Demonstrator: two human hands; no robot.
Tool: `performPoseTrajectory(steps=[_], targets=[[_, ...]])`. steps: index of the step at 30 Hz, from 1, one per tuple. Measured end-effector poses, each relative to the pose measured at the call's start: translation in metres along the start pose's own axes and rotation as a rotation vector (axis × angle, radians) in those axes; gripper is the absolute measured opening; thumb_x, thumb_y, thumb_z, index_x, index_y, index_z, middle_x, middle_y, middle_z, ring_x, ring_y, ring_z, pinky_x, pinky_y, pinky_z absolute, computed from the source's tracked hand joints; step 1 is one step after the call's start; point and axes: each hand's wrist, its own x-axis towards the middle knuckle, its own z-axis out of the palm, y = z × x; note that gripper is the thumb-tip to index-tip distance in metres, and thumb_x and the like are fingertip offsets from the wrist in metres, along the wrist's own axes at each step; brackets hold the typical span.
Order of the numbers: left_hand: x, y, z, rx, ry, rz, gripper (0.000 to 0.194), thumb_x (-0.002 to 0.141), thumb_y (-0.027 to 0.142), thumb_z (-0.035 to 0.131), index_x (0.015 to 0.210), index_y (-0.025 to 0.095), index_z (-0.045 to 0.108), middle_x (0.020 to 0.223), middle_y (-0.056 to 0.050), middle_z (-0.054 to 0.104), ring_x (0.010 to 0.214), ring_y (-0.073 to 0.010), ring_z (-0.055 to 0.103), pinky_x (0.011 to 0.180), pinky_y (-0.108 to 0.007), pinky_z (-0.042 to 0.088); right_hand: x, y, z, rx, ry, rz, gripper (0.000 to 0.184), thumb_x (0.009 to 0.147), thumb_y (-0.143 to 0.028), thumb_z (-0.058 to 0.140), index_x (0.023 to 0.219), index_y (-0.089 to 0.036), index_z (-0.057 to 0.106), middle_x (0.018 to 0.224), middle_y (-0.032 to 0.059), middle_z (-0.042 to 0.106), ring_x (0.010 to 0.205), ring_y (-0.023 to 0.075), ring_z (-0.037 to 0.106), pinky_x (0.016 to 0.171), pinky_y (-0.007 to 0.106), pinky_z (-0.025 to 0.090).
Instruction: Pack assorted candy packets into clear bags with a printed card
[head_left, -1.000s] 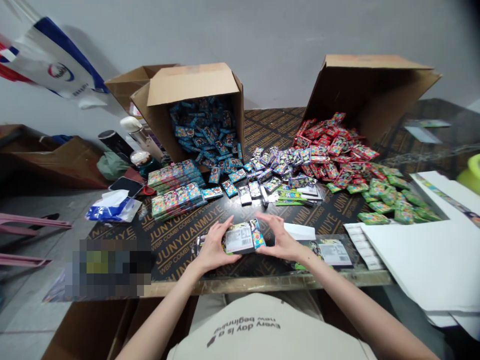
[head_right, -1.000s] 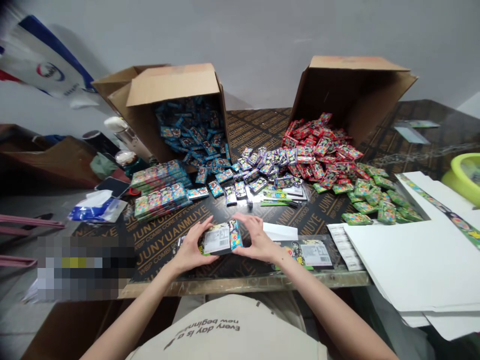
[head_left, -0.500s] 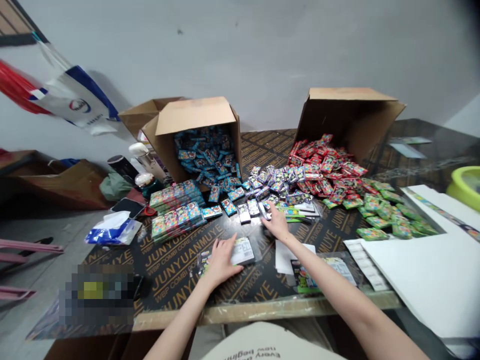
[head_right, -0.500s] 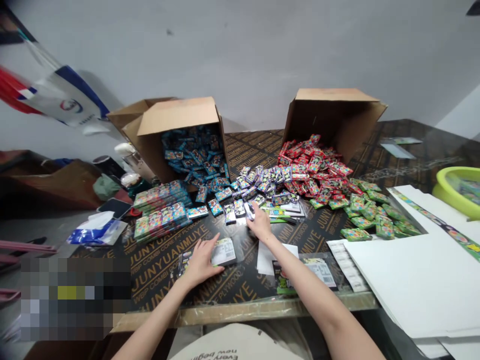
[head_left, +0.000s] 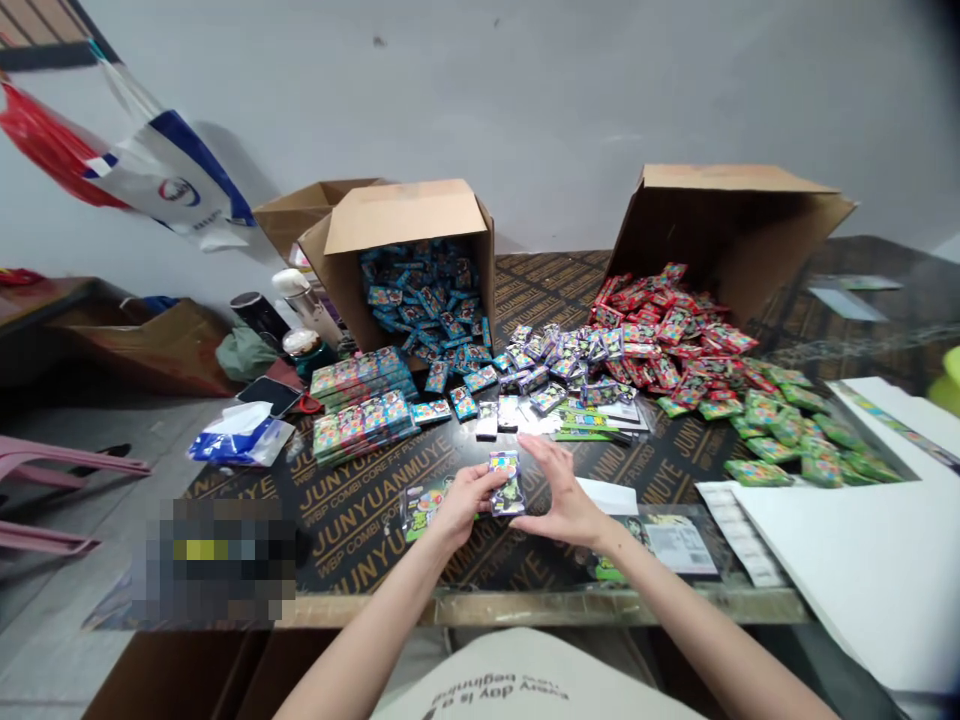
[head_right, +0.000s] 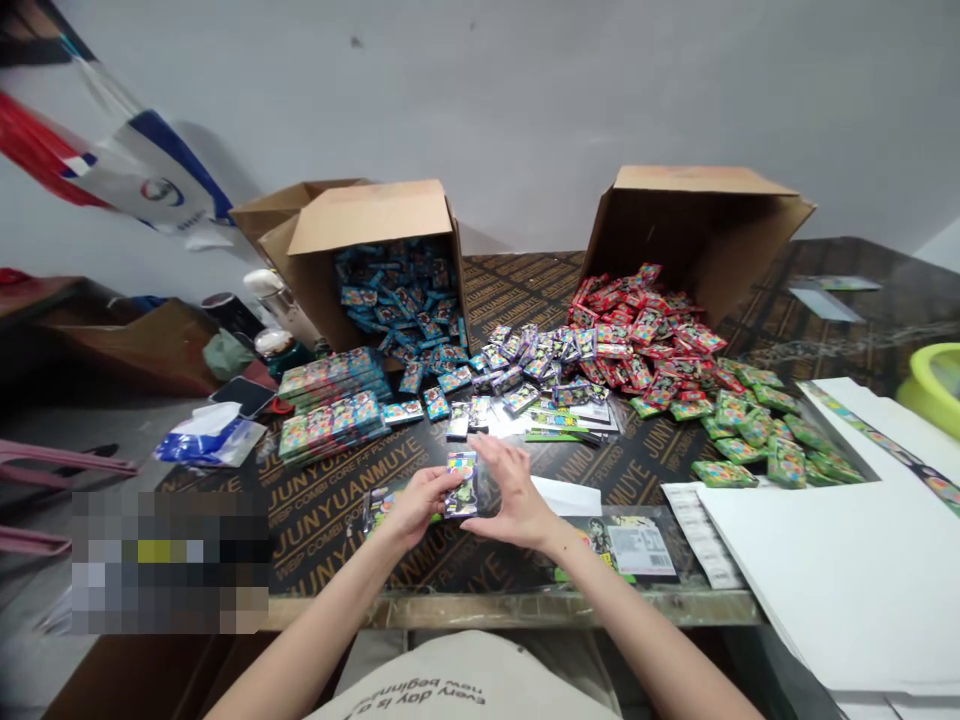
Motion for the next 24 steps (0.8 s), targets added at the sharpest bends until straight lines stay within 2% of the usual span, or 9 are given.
performPoseTrajectory(steps=[3, 5, 8, 11, 13, 16, 18, 21, 24], targets=[[-0.002, -0.001, -0.005, 0.087, -0.024, 0.026, 0.046, 0.069, 0.051, 0.060, 0.092, 0.012, 0.067, 0.076, -0.007, 0.066, 0.061, -0.0136, 0.057, 0.054, -0.022, 0.042, -0.002, 0.010, 0.000, 0.080, -0.025, 0.036, 0.082, 0.059, -0.030, 0.066, 0.131, -0.024, 0.029, 0.126, 0.0078, 0.046, 0.117, 0.0264, 0.040, 0.099, 0.042, 0.025], [0.000, -0.005, -0.014, 0.176, 0.025, 0.075, 0.051, 0.067, 0.052, 0.061, 0.102, 0.015, 0.064, 0.091, -0.009, 0.065, 0.084, -0.0215, 0.058, 0.071, -0.030, 0.045, -0.004, 0.017, 0.002, 0.086, 0.044, 0.121, 0.077, 0.057, -0.024, 0.064, 0.127, -0.022, 0.033, 0.122, 0.0077, 0.047, 0.113, 0.0259, 0.042, 0.097, 0.040, 0.027], [0.002, -0.018, -0.034, 0.601, 0.068, 0.245, 0.082, 0.045, 0.047, 0.077, 0.119, 0.020, 0.054, 0.119, -0.012, 0.053, 0.115, -0.0317, 0.041, 0.097, -0.044, 0.029, -0.009, 0.031, 0.006, 0.022, 0.101, 0.218, 0.072, 0.056, -0.022, 0.064, 0.123, -0.022, 0.036, 0.119, 0.0082, 0.048, 0.111, 0.0273, 0.042, 0.093, 0.041, 0.029], [0.002, -0.033, -0.050, 1.108, 0.010, 0.381, 0.104, 0.042, 0.041, 0.079, 0.134, 0.022, 0.034, 0.121, -0.012, 0.049, 0.115, -0.0318, 0.040, 0.100, -0.048, 0.024, -0.014, 0.043, 0.010, -0.058, 0.041, 0.219, 0.072, 0.058, -0.027, 0.068, 0.123, -0.023, 0.037, 0.119, 0.0078, 0.049, 0.111, 0.0284, 0.043, 0.090, 0.042, 0.030], [0.000, -0.038, -0.055, 1.188, 0.005, 0.410, 0.103, 0.050, 0.037, 0.076, 0.138, 0.022, 0.025, 0.118, -0.011, 0.051, 0.110, -0.0292, 0.044, 0.098, -0.047, 0.027, -0.016, 0.047, 0.011, -0.083, 0.036, 0.223, 0.074, 0.059, -0.032, 0.070, 0.124, -0.024, 0.037, 0.119, 0.0079, 0.049, 0.111, 0.0287, 0.043, 0.090, 0.042, 0.030], [-0.005, -0.034, -0.047, 1.055, 0.047, 0.428, 0.100, 0.048, 0.040, 0.077, 0.135, 0.022, 0.032, 0.122, -0.011, 0.050, 0.114, -0.0307, 0.041, 0.101, -0.049, 0.021, -0.016, 0.041, 0.014, -0.056, 0.117, 0.277, 0.077, 0.059, -0.034, 0.070, 0.127, -0.023, 0.034, 0.120, 0.0085, 0.049, 0.112, 0.0283, 0.043, 0.092, 0.042, 0.030], [-0.006, -0.026, -0.033, 0.779, 0.048, 0.375, 0.084, 0.048, 0.043, 0.078, 0.124, 0.021, 0.049, 0.121, -0.011, 0.052, 0.113, -0.0303, 0.043, 0.101, -0.046, 0.024, -0.014, 0.031, 0.015, -0.005, 0.163, 0.283, 0.078, 0.060, -0.034, 0.069, 0.128, -0.023, 0.032, 0.121, 0.0089, 0.047, 0.112, 0.0271, 0.043, 0.093, 0.042, 0.030], [-0.004, -0.014, -0.009, 0.229, 0.024, 0.172, 0.045, 0.057, 0.042, 0.073, 0.092, 0.015, 0.065, 0.092, -0.008, 0.064, 0.087, -0.0224, 0.057, 0.083, -0.034, 0.041, -0.007, 0.011, 0.014, 0.005, 0.133, 0.243, 0.082, 0.060, -0.038, 0.070, 0.131, -0.023, 0.031, 0.118, 0.0097, 0.047, 0.109, 0.0267, 0.043, 0.091, 0.041, 0.032], [0.002, -0.008, -0.003, 0.013, 0.052, 0.062, 0.033, 0.061, 0.041, 0.071, 0.076, 0.013, 0.063, 0.066, -0.001, 0.062, 0.061, -0.0133, 0.056, 0.064, -0.026, 0.044, -0.005, -0.002, 0.007, -0.066, 0.058, 0.269, 0.078, 0.055, -0.050, 0.072, 0.122, -0.021, 0.046, 0.104, 0.0092, 0.050, 0.098, 0.0273, 0.047, 0.085, 0.043, 0.033]])
